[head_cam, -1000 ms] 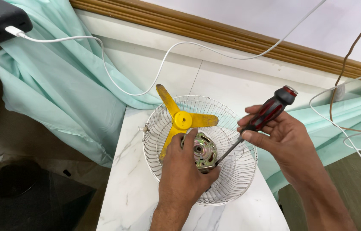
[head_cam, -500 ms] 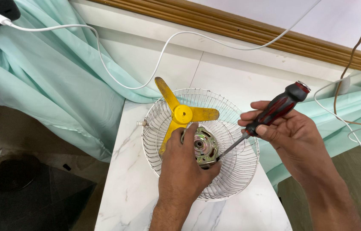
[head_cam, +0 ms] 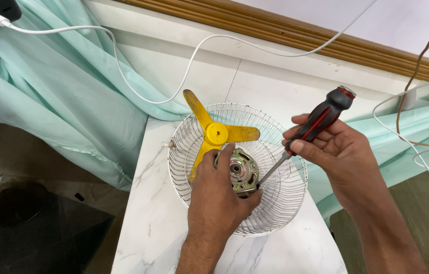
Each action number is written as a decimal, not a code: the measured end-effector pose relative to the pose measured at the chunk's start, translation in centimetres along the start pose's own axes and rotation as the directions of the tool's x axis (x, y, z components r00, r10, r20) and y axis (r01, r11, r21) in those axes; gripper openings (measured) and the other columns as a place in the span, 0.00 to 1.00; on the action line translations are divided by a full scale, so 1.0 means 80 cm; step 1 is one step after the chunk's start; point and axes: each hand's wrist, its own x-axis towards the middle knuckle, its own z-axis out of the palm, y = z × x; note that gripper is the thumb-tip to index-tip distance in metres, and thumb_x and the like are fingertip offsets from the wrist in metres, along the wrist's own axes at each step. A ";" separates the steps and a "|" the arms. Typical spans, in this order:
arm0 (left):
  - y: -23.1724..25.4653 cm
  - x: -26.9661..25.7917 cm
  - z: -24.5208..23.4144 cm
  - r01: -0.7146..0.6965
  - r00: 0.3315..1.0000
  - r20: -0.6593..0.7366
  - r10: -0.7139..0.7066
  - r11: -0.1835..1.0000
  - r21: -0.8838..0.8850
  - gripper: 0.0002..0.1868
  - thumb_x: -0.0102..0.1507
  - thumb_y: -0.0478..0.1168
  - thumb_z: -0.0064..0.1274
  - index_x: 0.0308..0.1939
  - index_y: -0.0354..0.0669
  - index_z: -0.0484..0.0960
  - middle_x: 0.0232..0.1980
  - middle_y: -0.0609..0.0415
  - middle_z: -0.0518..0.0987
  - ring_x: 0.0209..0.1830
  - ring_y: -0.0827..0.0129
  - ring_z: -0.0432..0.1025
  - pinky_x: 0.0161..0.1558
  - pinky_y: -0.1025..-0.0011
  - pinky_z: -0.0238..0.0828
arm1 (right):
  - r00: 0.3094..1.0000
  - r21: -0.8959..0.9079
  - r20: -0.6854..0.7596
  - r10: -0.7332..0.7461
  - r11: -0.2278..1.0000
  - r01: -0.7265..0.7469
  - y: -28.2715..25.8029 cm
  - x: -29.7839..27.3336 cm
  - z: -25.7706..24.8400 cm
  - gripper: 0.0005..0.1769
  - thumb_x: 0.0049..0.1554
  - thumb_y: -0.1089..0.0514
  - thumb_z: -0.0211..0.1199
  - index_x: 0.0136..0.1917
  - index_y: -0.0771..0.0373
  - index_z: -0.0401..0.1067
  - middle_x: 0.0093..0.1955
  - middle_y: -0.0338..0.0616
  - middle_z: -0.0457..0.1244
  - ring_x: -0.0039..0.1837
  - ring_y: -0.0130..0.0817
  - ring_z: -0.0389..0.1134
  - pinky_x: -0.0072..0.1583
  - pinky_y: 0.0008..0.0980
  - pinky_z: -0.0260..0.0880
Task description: The person uses a screwdriver to loosen and remove a screw from the central hub of a yellow fan blade assembly. They hold the fan motor housing steady with one hand while turning the screwdriver with the other, then set the screwdriver aside.
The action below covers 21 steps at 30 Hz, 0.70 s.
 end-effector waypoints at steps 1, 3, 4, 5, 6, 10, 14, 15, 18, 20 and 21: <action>0.000 0.000 0.000 -0.003 1.000 -0.005 0.003 1.000 -0.003 0.56 0.43 0.46 0.76 0.72 0.47 0.64 0.66 0.42 0.66 0.65 0.48 0.63 0.63 0.52 0.63 | 0.999 0.083 0.043 0.004 0.997 -0.008 0.000 -0.001 0.000 0.24 0.53 0.68 0.66 0.64 0.69 0.71 0.55 0.54 0.71 0.59 0.39 0.73 0.63 0.39 0.75; 0.000 0.000 0.000 -0.015 1.000 -0.020 0.015 1.000 -0.005 0.56 0.42 0.46 0.76 0.72 0.46 0.64 0.66 0.41 0.66 0.65 0.47 0.63 0.63 0.52 0.63 | 0.992 0.245 0.128 0.002 0.969 -0.033 -0.001 -0.002 0.000 0.25 0.52 0.65 0.66 0.64 0.63 0.72 0.58 0.48 0.73 0.62 0.34 0.74 0.63 0.34 0.76; 0.000 -0.001 0.000 -0.021 0.999 -0.026 0.021 1.000 -0.002 0.56 0.42 0.46 0.76 0.72 0.46 0.64 0.66 0.41 0.66 0.65 0.47 0.63 0.63 0.51 0.63 | 0.995 0.201 0.098 -0.009 0.979 -0.011 -0.001 -0.003 0.000 0.24 0.52 0.67 0.66 0.63 0.67 0.71 0.57 0.50 0.72 0.62 0.36 0.74 0.64 0.36 0.76; -0.001 -0.001 0.001 -0.027 0.999 -0.032 0.027 1.000 0.000 0.57 0.42 0.46 0.77 0.72 0.45 0.64 0.66 0.40 0.66 0.65 0.47 0.62 0.63 0.51 0.63 | 0.997 0.156 0.068 -0.020 0.988 0.010 -0.001 -0.003 0.002 0.24 0.51 0.69 0.67 0.62 0.70 0.71 0.55 0.53 0.71 0.61 0.39 0.73 0.64 0.38 0.77; 0.000 -0.001 0.001 -0.014 1.000 -0.019 0.014 1.000 -0.001 0.56 0.42 0.46 0.76 0.72 0.46 0.64 0.66 0.41 0.66 0.65 0.47 0.63 0.63 0.52 0.63 | 0.999 0.109 0.037 -0.034 0.994 0.030 -0.001 -0.003 0.002 0.23 0.51 0.71 0.67 0.61 0.73 0.70 0.54 0.56 0.70 0.61 0.41 0.72 0.64 0.39 0.77; -0.001 -0.001 0.003 0.001 1.000 -0.006 -0.001 1.000 -0.009 0.56 0.43 0.46 0.75 0.72 0.46 0.64 0.64 0.42 0.67 0.65 0.48 0.63 0.63 0.52 0.64 | 1.000 0.111 0.008 -0.019 0.994 0.018 -0.001 -0.004 0.007 0.23 0.53 0.70 0.66 0.62 0.70 0.70 0.55 0.54 0.69 0.61 0.40 0.71 0.64 0.39 0.75; -0.002 -0.001 0.003 -0.036 0.998 -0.047 0.035 0.999 -0.010 0.56 0.42 0.46 0.76 0.72 0.45 0.65 0.65 0.40 0.67 0.65 0.46 0.63 0.62 0.51 0.64 | 0.998 0.172 0.051 0.040 0.984 -0.048 -0.006 -0.004 0.007 0.22 0.53 0.68 0.63 0.63 0.67 0.71 0.55 0.55 0.72 0.61 0.41 0.74 0.64 0.38 0.77; -0.002 -0.002 0.002 -0.036 0.998 -0.047 0.036 0.999 -0.006 0.56 0.42 0.46 0.76 0.72 0.45 0.64 0.65 0.40 0.67 0.65 0.46 0.63 0.62 0.51 0.63 | 0.998 0.107 0.037 0.042 0.993 -0.045 -0.007 -0.003 0.007 0.22 0.52 0.69 0.63 0.61 0.69 0.71 0.53 0.57 0.72 0.60 0.41 0.74 0.64 0.39 0.77; -0.003 0.000 0.003 -0.043 0.998 -0.040 0.043 0.999 -0.003 0.56 0.43 0.46 0.76 0.71 0.45 0.65 0.63 0.40 0.67 0.64 0.46 0.63 0.61 0.51 0.64 | 0.999 0.040 -0.040 -0.003 0.999 0.005 -0.005 0.001 0.006 0.20 0.54 0.72 0.66 0.60 0.77 0.69 0.53 0.61 0.69 0.60 0.46 0.72 0.64 0.42 0.75; -0.003 0.000 0.003 -0.036 0.999 -0.035 0.035 0.999 -0.012 0.55 0.43 0.46 0.76 0.71 0.45 0.65 0.61 0.41 0.68 0.63 0.47 0.64 0.61 0.51 0.65 | 0.998 0.134 -0.003 0.064 0.989 -0.063 -0.003 0.001 0.004 0.22 0.54 0.68 0.63 0.63 0.69 0.69 0.56 0.53 0.71 0.60 0.40 0.73 0.63 0.39 0.75; -0.003 -0.001 0.003 -0.034 0.999 -0.030 0.033 0.999 -0.016 0.55 0.43 0.47 0.76 0.71 0.45 0.65 0.60 0.42 0.68 0.63 0.48 0.65 0.61 0.51 0.65 | 0.995 0.179 0.019 0.098 0.979 -0.100 -0.001 0.001 0.004 0.24 0.54 0.67 0.61 0.64 0.65 0.69 0.57 0.49 0.72 0.61 0.37 0.74 0.62 0.37 0.75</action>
